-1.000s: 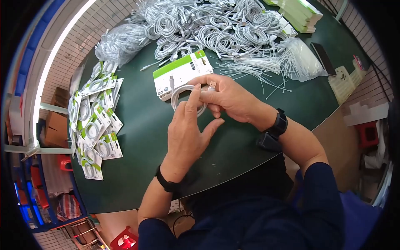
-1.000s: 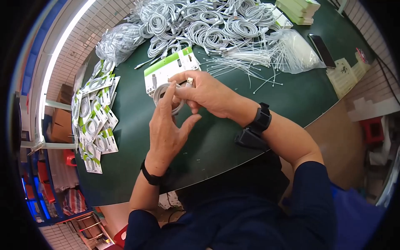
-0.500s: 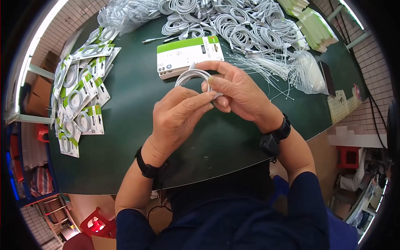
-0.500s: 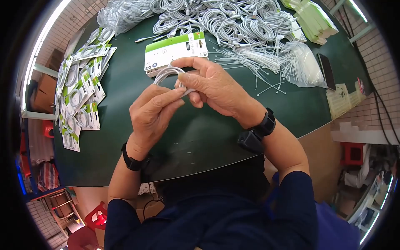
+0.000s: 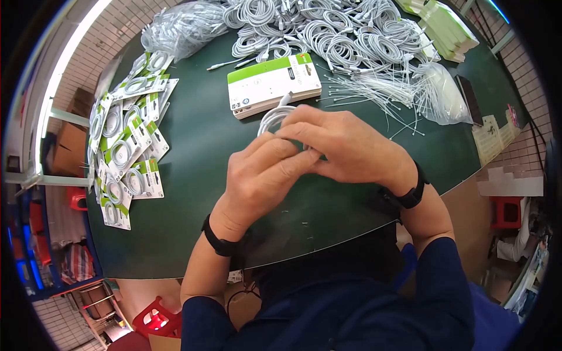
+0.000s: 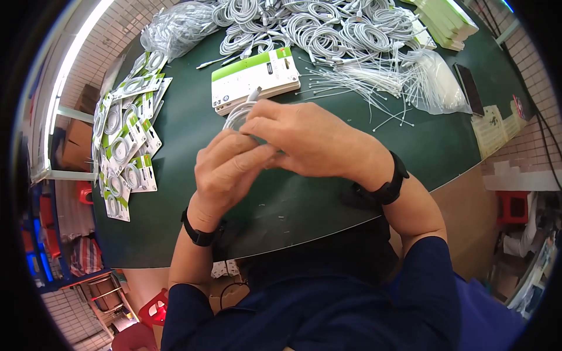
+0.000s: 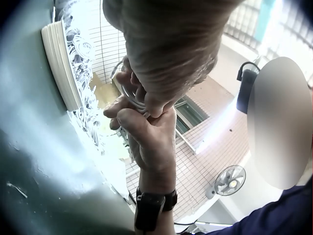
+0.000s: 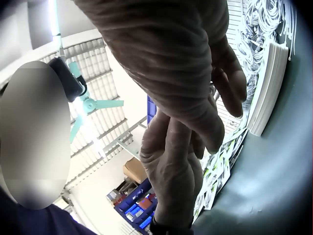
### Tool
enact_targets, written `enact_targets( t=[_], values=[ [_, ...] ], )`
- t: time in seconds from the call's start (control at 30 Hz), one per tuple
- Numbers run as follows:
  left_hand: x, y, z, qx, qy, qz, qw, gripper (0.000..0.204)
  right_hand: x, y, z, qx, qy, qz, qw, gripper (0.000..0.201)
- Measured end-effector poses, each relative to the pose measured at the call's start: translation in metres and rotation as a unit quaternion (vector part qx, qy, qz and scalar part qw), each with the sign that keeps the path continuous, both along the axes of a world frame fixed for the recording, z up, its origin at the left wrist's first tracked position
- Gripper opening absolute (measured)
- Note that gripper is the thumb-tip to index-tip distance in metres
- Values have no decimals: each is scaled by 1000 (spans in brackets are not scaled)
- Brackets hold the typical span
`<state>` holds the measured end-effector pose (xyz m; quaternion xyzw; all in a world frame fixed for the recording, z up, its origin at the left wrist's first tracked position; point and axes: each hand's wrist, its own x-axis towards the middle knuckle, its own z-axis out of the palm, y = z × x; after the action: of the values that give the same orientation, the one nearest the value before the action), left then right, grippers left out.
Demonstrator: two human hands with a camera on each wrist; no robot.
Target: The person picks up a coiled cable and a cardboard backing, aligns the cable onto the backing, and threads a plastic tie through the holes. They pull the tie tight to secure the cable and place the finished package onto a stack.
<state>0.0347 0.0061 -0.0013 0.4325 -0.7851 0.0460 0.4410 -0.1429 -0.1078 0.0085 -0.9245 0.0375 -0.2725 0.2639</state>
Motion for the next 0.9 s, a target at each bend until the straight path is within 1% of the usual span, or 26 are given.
enact_targets(
  t=[0.03,0.07,0.13,0.23,0.43,0.53,0.6,0.73,0.9],
  values=[
    [-3,1,-1,-9,-13,-4,1000,36,1,2,-3,-28,30,-20,999,26],
    [-4,2,-3,-18,-24,-7,1000,38,0,1,-3,-33,42,-11,999,24],
    [-3,6,0,-6,-41,-17,999,38,-6,-3,-2,-42,69,10,997,21],
    [-2,14,4,23,-45,-32,998,37,-9,-7,-2,-77,29,51,995,21],
    [6,15,-1,2,-60,-40,997,34,-7,-9,-2,-132,-2,49,990,19],
    [12,11,-10,-4,-47,-39,998,32,-6,-6,-5,-54,13,47,997,22],
    [13,10,-13,-1,-28,-36,999,31,-7,-2,-4,26,37,48,998,25],
    [18,3,-12,-5,-13,-47,999,29,-10,-5,-1,149,70,48,985,30],
    [19,0,-10,41,42,-64,996,24,-15,-9,5,134,90,42,986,30]
  ],
)
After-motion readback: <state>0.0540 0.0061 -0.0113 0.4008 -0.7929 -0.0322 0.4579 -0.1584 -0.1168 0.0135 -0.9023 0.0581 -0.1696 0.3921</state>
